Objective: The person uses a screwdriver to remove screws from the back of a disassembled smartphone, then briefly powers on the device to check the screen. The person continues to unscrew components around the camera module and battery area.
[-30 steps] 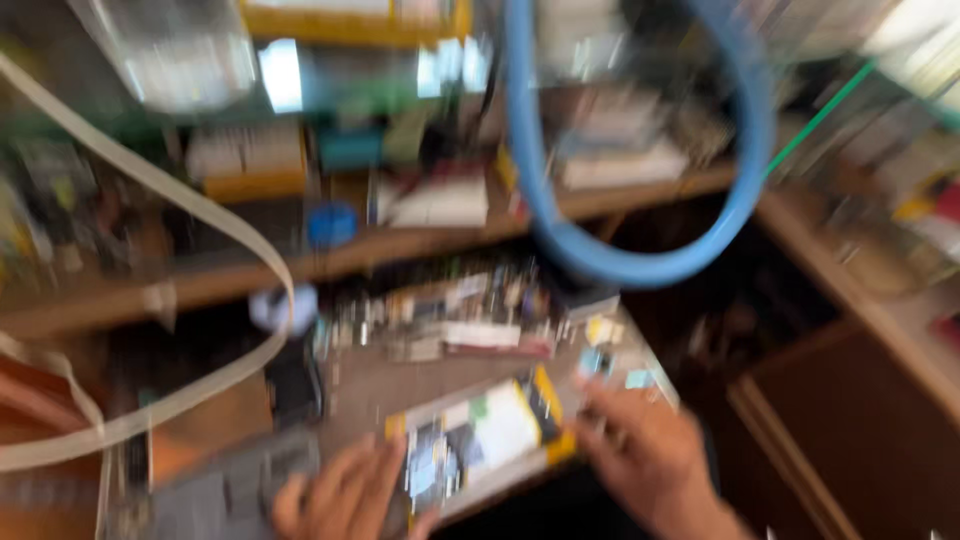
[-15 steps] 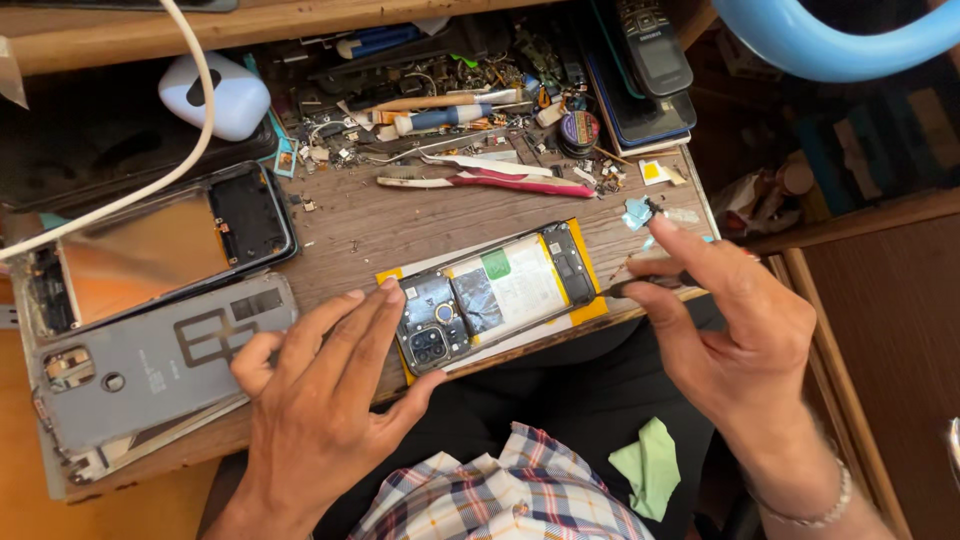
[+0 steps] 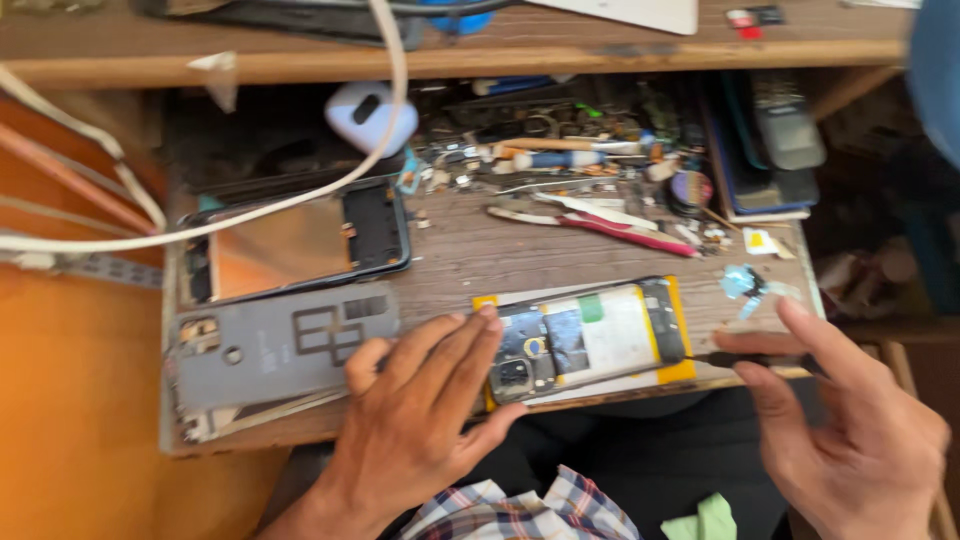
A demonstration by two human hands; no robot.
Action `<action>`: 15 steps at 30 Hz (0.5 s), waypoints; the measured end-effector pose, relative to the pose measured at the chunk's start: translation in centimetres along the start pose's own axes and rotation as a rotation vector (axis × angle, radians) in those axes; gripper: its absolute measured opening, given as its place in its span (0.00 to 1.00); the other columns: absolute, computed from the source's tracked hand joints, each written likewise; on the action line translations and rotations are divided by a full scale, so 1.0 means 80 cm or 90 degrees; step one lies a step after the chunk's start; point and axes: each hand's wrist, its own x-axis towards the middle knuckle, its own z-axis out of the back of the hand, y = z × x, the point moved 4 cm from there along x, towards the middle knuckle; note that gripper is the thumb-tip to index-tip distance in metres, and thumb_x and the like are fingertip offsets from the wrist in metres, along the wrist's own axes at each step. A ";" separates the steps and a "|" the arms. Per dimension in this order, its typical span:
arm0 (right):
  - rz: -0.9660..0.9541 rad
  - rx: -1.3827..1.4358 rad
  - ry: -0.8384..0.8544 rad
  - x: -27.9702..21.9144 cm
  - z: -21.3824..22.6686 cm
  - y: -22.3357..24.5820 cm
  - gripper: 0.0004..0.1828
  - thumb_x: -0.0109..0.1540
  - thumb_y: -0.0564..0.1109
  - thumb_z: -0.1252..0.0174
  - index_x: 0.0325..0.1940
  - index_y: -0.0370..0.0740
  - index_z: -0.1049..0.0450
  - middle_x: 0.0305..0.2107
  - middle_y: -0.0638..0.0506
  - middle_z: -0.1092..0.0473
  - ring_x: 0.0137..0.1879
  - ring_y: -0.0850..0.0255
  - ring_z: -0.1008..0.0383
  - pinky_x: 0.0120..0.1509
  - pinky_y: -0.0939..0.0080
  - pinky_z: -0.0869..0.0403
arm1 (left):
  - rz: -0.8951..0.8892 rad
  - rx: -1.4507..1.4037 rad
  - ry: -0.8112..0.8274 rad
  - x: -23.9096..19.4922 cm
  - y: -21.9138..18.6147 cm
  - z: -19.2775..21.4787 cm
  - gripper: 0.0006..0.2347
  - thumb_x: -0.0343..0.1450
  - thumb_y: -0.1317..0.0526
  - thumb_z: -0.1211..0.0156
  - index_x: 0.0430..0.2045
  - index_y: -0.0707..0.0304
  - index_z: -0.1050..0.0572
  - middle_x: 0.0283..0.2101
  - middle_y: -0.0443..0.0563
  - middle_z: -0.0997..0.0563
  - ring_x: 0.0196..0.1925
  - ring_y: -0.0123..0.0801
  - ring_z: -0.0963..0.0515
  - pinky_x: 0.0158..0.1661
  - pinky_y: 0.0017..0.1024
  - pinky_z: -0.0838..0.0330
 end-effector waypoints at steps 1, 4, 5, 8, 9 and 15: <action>-0.012 0.031 -0.013 -0.003 -0.005 -0.007 0.29 0.63 0.34 0.38 0.67 0.31 0.37 0.46 0.40 0.24 0.54 0.56 0.21 0.59 0.58 0.23 | 0.002 -0.002 0.003 -0.002 0.001 -0.001 0.31 0.66 0.47 0.29 0.59 0.68 0.29 0.61 0.51 0.22 0.62 0.36 0.28 0.56 0.40 0.49; -0.010 0.113 -0.060 -0.021 -0.019 -0.036 0.25 0.64 0.37 0.41 0.62 0.30 0.41 0.41 0.41 0.26 0.51 0.57 0.21 0.59 0.56 0.22 | 0.002 -0.004 0.012 -0.005 0.002 -0.001 0.32 0.66 0.47 0.29 0.61 0.68 0.29 0.61 0.51 0.23 0.63 0.35 0.28 0.57 0.40 0.48; -0.014 0.060 -0.036 -0.028 -0.022 -0.044 0.16 0.68 0.36 0.43 0.58 0.30 0.38 0.42 0.40 0.25 0.53 0.56 0.21 0.63 0.56 0.24 | -0.004 -0.001 0.011 -0.005 0.002 0.000 0.32 0.67 0.47 0.29 0.61 0.68 0.30 0.62 0.51 0.23 0.63 0.34 0.29 0.57 0.40 0.48; -0.030 0.005 0.018 -0.032 -0.025 -0.052 0.03 0.75 0.36 0.47 0.53 0.33 0.31 0.43 0.40 0.24 0.54 0.57 0.21 0.67 0.60 0.28 | -0.009 -0.017 0.011 -0.009 0.006 0.000 0.32 0.68 0.47 0.30 0.62 0.68 0.31 0.63 0.52 0.24 0.63 0.35 0.29 0.57 0.40 0.48; -0.045 0.050 0.027 -0.025 -0.028 -0.049 0.06 0.75 0.38 0.47 0.55 0.34 0.31 0.42 0.43 0.24 0.51 0.60 0.22 0.63 0.62 0.27 | -0.010 -0.028 0.013 -0.010 0.007 -0.001 0.32 0.68 0.47 0.30 0.62 0.68 0.31 0.63 0.53 0.24 0.64 0.36 0.29 0.57 0.40 0.48; -0.048 -0.087 0.203 0.065 -0.093 0.027 0.20 0.56 0.46 0.37 0.53 0.42 0.20 0.34 0.54 0.21 0.19 0.62 0.36 0.24 0.57 0.36 | -0.002 -0.059 0.018 -0.011 0.010 0.003 0.30 0.68 0.49 0.31 0.63 0.67 0.30 0.63 0.52 0.24 0.63 0.35 0.28 0.59 0.40 0.47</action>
